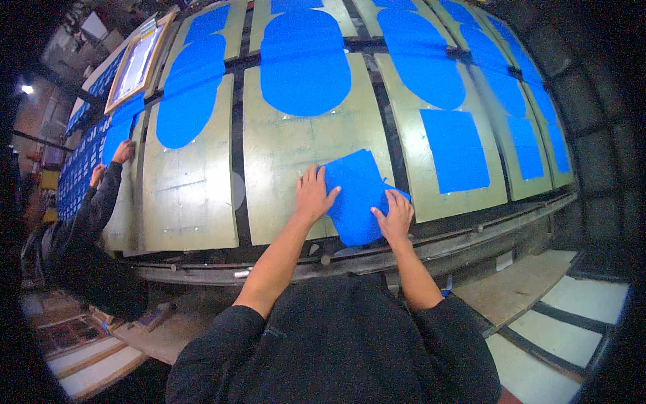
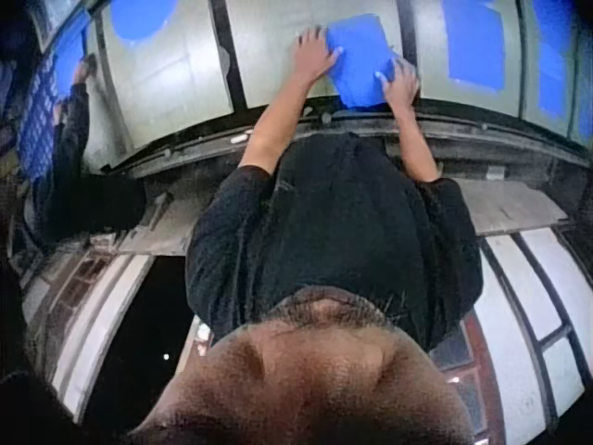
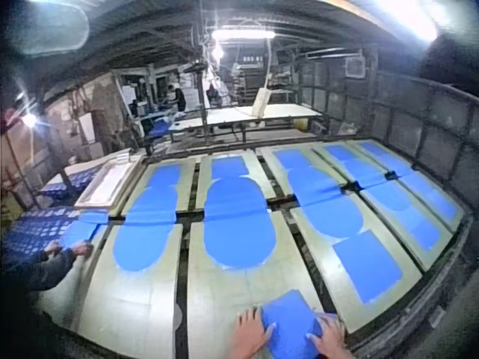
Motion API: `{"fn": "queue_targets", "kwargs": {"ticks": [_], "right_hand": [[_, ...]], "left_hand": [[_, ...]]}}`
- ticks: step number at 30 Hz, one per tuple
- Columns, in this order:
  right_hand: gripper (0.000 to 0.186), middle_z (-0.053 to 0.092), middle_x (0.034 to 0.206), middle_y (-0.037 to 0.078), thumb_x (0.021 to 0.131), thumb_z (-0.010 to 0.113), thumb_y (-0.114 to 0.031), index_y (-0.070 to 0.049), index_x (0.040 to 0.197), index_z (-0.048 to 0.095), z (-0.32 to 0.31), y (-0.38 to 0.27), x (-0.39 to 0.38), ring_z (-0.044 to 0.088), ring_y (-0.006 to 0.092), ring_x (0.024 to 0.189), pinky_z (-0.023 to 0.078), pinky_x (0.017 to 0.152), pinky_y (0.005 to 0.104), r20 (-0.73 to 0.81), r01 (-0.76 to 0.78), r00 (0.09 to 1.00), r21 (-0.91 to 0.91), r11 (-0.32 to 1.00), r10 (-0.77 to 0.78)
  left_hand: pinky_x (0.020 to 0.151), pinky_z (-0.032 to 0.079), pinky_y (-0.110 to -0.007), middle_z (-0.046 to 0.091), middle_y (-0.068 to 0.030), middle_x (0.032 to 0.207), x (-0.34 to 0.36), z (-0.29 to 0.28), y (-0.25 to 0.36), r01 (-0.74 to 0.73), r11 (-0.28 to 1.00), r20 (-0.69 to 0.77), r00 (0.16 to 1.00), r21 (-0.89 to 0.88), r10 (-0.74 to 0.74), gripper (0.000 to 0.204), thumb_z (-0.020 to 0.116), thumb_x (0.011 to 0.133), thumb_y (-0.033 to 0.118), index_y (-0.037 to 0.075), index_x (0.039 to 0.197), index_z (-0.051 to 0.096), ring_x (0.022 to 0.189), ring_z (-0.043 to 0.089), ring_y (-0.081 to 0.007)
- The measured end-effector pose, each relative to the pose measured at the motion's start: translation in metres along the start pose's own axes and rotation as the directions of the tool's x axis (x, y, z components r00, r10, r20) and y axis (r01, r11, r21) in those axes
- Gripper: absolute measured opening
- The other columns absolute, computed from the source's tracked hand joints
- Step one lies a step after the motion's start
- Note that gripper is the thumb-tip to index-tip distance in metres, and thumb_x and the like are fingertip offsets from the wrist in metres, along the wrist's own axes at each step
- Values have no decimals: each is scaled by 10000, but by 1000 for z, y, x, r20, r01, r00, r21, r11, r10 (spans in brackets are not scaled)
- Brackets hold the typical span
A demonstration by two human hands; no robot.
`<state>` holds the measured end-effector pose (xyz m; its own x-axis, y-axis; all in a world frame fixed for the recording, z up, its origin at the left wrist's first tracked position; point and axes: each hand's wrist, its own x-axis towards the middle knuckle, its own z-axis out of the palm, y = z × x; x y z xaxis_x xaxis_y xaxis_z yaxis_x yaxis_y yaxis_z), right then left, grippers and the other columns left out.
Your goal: The person places blue stencils onto a flat work surface and smooths them down. Then the person uses a squeegee to pull ink across a screen-printing frame over the stencils, repeating the stroke several times.
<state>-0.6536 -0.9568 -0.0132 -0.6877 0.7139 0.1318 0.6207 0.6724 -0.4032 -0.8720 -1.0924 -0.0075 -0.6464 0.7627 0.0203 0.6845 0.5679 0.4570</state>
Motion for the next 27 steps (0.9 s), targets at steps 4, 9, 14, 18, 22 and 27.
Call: {"fn": "queue_targets", "kwargs": {"ticks": [4, 9, 14, 18, 22, 27], "right_hand": [[739, 564, 1243, 110, 706, 862, -349, -121, 1347, 574, -5, -2, 20, 490, 322, 1234, 324, 1062, 492, 187, -114, 977, 30, 993, 107], [529, 570, 1199, 98, 683, 881, -300, -111, 1118, 648, -16, 4, 39, 482, 311, 1225, 342, 1022, 490, 132, 36, 990, 44, 998, -42], [418, 616, 1102, 112, 665, 892, -259, -79, 952, 648, -19, 24, 23, 561, 311, 1110, 425, 930, 441, 74, 163, 982, 128, 978, -173], [331, 665, 799, 126, 717, 850, -165, 9, 910, 645, -35, 54, 7, 651, 269, 756, 508, 695, 398, 416, -296, 898, 334, 895, 142], [316, 716, 944, 115, 761, 797, -91, 25, 1026, 671, -58, 67, -2, 661, 183, 864, 524, 795, 377, 471, -360, 872, 431, 827, 134], [540, 685, 1161, 140, 773, 783, -45, 47, 1261, 573, -71, 45, -5, 661, 226, 1031, 513, 948, 382, 464, -473, 871, 700, 534, 162]], "left_hand": [[1058, 355, -515, 528, -163, 1336, 11, 0, 5, 72, 996, -21, 997, -60, -74, 653, 764, 827, 357, 15, 1329, 523, 1289, 459, -336], [1040, 378, -508, 564, -159, 1252, 32, -3, 15, 202, 979, 63, 977, 43, -204, 568, 805, 791, 294, 24, 1234, 576, 1209, 508, -332], [1019, 406, -514, 618, -165, 1170, 45, 5, 23, 237, 971, 163, 958, 13, -236, 412, 783, 803, 295, 93, 1143, 667, 1156, 550, -346], [938, 478, -495, 673, -183, 1129, 51, 16, 21, 329, 938, 218, 928, -105, -301, 329, 739, 831, 285, 87, 1092, 702, 1100, 610, -389], [859, 510, -498, 692, -225, 1070, 41, 13, 16, 175, 928, 10, 983, -330, -182, 325, 721, 843, 266, 40, 1075, 692, 1011, 652, -413], [781, 533, -409, 728, -189, 929, -14, -42, -45, 115, 715, -160, 939, -689, -305, 359, 729, 866, 229, -47, 1089, 677, 836, 690, -277]]}}
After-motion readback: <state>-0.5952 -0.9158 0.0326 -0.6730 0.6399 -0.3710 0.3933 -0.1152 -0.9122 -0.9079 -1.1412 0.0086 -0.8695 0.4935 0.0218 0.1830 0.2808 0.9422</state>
